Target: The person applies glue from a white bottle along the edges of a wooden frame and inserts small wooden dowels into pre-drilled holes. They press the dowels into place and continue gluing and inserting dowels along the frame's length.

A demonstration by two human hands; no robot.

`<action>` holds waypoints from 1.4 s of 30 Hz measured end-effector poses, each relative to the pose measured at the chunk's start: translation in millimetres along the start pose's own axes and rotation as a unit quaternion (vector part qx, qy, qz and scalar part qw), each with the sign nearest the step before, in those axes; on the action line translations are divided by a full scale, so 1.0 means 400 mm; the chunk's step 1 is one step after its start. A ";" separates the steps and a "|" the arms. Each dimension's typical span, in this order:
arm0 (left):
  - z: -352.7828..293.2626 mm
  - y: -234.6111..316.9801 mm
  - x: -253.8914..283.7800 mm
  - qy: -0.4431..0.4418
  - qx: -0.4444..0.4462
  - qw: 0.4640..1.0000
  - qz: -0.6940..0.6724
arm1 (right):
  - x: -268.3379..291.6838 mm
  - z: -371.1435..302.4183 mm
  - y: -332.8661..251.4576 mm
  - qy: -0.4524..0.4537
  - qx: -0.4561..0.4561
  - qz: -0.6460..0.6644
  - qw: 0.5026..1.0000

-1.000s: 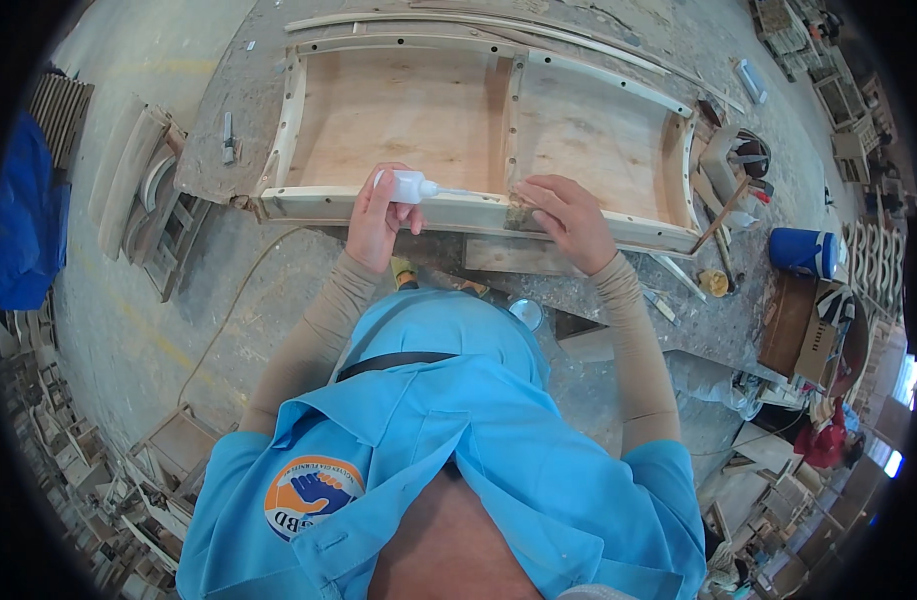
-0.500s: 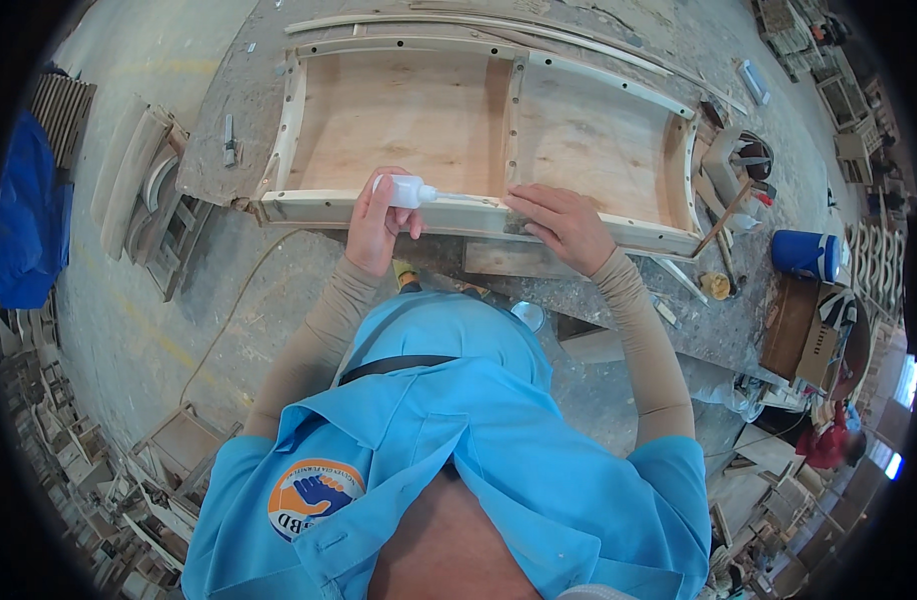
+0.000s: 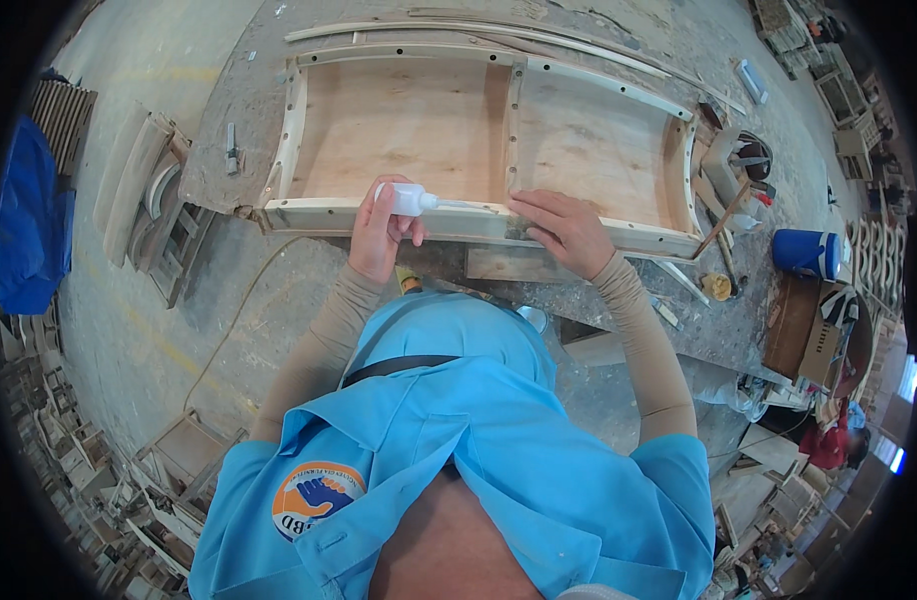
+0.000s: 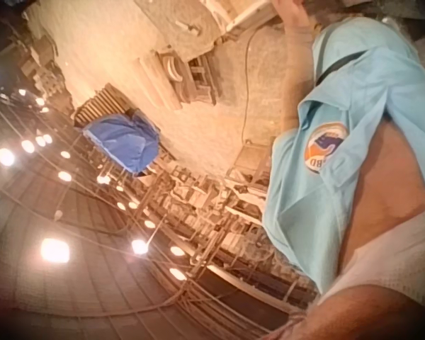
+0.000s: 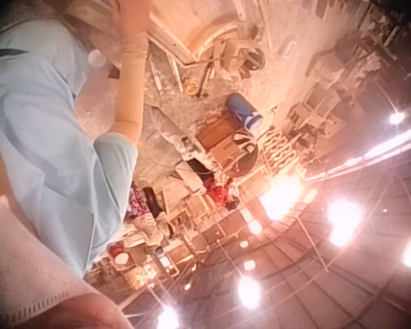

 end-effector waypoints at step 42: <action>0.005 -0.003 0.004 -0.009 -0.008 1.000 0.016 | 0.006 -0.029 -0.004 -0.026 -0.052 -0.055 0.997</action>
Point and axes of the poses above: each hand's wrist, its own z-axis towards the middle knuckle, its own x-axis out of the back of the hand, y = z × x, the point moved 6 cm from there along z, towards the middle knuckle, and after that the axes turned 1 degree about x, right-handed, at the moved point
